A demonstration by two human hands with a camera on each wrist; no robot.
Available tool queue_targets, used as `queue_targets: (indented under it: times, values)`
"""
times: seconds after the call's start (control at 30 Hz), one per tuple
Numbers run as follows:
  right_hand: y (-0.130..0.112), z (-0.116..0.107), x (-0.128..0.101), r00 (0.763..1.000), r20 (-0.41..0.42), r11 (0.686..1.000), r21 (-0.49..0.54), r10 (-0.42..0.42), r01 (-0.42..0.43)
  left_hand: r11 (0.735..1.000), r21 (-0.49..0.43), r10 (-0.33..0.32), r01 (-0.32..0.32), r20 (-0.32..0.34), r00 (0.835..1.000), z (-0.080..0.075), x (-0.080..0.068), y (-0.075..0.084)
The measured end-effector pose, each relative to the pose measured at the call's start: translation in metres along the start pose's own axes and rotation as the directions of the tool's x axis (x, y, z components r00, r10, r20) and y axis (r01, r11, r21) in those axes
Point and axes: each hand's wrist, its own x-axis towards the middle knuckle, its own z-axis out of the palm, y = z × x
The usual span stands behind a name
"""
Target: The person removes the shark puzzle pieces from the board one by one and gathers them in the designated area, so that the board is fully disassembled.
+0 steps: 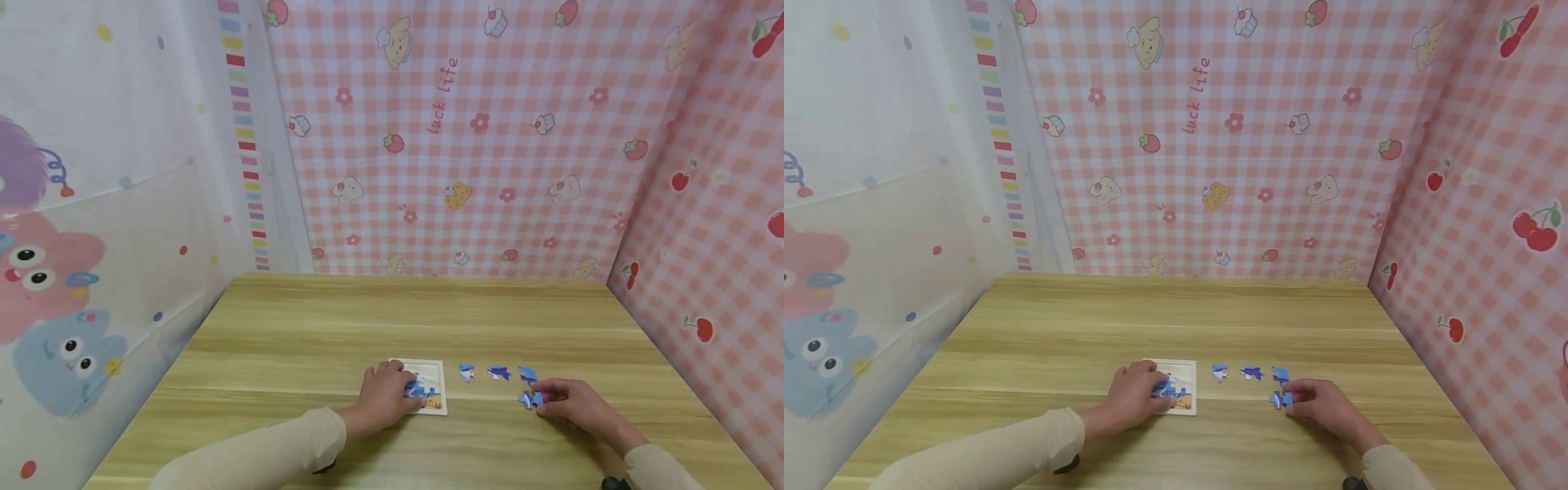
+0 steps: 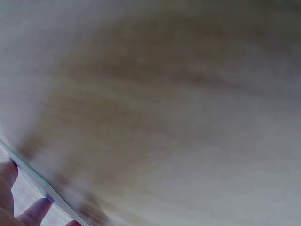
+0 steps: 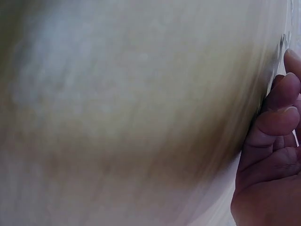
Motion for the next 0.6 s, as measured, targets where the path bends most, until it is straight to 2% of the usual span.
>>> queue_targets:
  times: [0.6]
  values:
    - [0.0003,-0.0024,0.0005,0.999,0.036,0.999,-0.022,-0.034,0.035,1.000,0.009,-0.012,0.012,-0.006,1.000,0.0008,0.0007,0.0004]
